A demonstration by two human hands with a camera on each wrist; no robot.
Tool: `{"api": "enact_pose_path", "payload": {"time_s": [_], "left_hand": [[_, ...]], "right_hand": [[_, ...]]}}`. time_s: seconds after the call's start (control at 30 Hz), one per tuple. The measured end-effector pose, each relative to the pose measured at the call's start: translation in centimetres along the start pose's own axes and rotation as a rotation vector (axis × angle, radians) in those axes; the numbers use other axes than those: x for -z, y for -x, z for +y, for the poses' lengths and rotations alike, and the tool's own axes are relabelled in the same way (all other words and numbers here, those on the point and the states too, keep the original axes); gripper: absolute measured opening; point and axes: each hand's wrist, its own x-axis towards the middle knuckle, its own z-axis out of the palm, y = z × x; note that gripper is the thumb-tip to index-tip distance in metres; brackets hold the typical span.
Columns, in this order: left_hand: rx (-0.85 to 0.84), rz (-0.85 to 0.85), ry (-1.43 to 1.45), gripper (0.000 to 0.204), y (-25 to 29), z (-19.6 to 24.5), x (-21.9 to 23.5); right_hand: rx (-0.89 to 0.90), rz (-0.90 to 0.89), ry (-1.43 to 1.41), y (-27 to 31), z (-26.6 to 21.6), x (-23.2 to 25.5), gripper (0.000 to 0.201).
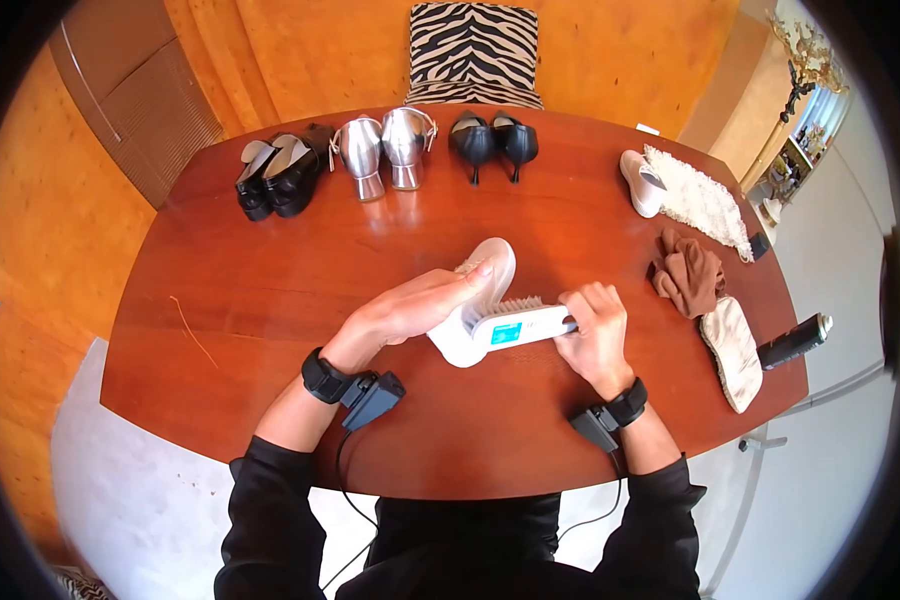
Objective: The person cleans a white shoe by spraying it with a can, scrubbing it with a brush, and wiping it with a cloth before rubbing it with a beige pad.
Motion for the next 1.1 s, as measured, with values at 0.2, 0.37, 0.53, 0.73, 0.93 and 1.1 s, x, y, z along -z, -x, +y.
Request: {"api": "enact_pose_path", "payload": {"time_s": [0.2, 0.37, 0.53, 0.73, 0.93, 1.1], "left_hand": [[-0.042, -0.007, -0.017, 0.079, -0.1, -0.4, -0.2], [-0.063, -0.018, -0.035, 0.082, -0.2, -0.4, -0.3], [-0.072, -0.039, -0.100, 0.061, -0.1, -0.4, -0.3], [-0.044, -0.006, -0.103, 0.062, 0.0, -0.3, -0.2], [-0.068, -0.014, -0.123, 0.064, -0.2, -0.5, -0.2], [-0.049, -0.013, -0.150, 0.077, -0.1, -0.4, -0.1]], "right_hand": [[0.057, -0.028, -0.069, 0.1, 0.0, 0.0, 0.022], [0.068, -0.068, -0.048, 0.1, -0.9, 0.4, 0.022], [0.063, -0.069, -0.018, 0.2, -1.1, 0.4, 0.022], [0.004, -0.009, 0.008, 0.2, -0.5, 0.1, 0.020], [0.001, -0.017, 0.004, 0.1, -0.7, 0.2, 0.019], [0.018, -0.056, -0.046, 0.2, -1.0, 0.0, 0.019]]}}
